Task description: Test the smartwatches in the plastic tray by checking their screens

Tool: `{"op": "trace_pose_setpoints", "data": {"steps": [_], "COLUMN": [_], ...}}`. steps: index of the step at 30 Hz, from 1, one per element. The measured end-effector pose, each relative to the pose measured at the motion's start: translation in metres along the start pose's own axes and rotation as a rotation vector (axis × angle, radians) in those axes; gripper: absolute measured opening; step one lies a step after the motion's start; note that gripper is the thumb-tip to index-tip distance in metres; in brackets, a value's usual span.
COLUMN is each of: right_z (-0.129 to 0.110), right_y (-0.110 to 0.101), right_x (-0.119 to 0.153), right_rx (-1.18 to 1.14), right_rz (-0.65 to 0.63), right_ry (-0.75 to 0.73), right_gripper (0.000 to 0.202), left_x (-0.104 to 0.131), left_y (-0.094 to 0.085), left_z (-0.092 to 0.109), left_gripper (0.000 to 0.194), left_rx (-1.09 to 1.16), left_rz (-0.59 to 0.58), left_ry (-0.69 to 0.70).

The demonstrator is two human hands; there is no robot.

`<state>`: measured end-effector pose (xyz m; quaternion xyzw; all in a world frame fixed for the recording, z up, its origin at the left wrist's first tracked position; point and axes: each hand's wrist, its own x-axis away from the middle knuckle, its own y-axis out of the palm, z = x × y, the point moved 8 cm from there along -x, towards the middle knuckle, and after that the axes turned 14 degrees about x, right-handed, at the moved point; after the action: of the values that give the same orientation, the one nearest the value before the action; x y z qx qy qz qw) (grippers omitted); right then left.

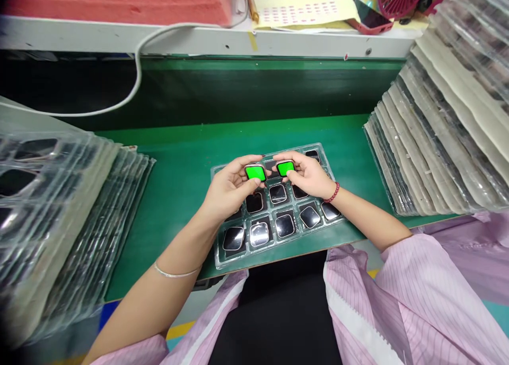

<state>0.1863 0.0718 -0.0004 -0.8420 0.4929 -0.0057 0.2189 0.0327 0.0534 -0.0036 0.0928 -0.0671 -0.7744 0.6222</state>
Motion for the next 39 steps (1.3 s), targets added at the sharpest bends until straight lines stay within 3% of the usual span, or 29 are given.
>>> {"op": "trace_pose_setpoints", "data": {"steps": [14, 27, 39], "right_z": [0.000, 0.010, 0.013], "right_y": [0.002, 0.004, 0.000], "right_x": [0.001, 0.001, 0.002], "right_rx": [-0.003, -0.077, -0.113], "right_rz": [-0.006, -0.017, 0.005], "right_ry": [-0.024, 0.057, 0.092], "right_gripper": [0.036, 0.032, 0.027], "left_x": [0.000, -0.001, -0.003], "left_y": [0.001, 0.001, -0.002], "left_z": [-0.001, -0.001, -0.008], "left_gripper": [0.053, 0.030, 0.043], "left_rx": [-0.011, 0.043, 0.078], "left_rz": [0.011, 0.030, 0.027], "left_ry": [-0.018, -0.032, -0.087]}}
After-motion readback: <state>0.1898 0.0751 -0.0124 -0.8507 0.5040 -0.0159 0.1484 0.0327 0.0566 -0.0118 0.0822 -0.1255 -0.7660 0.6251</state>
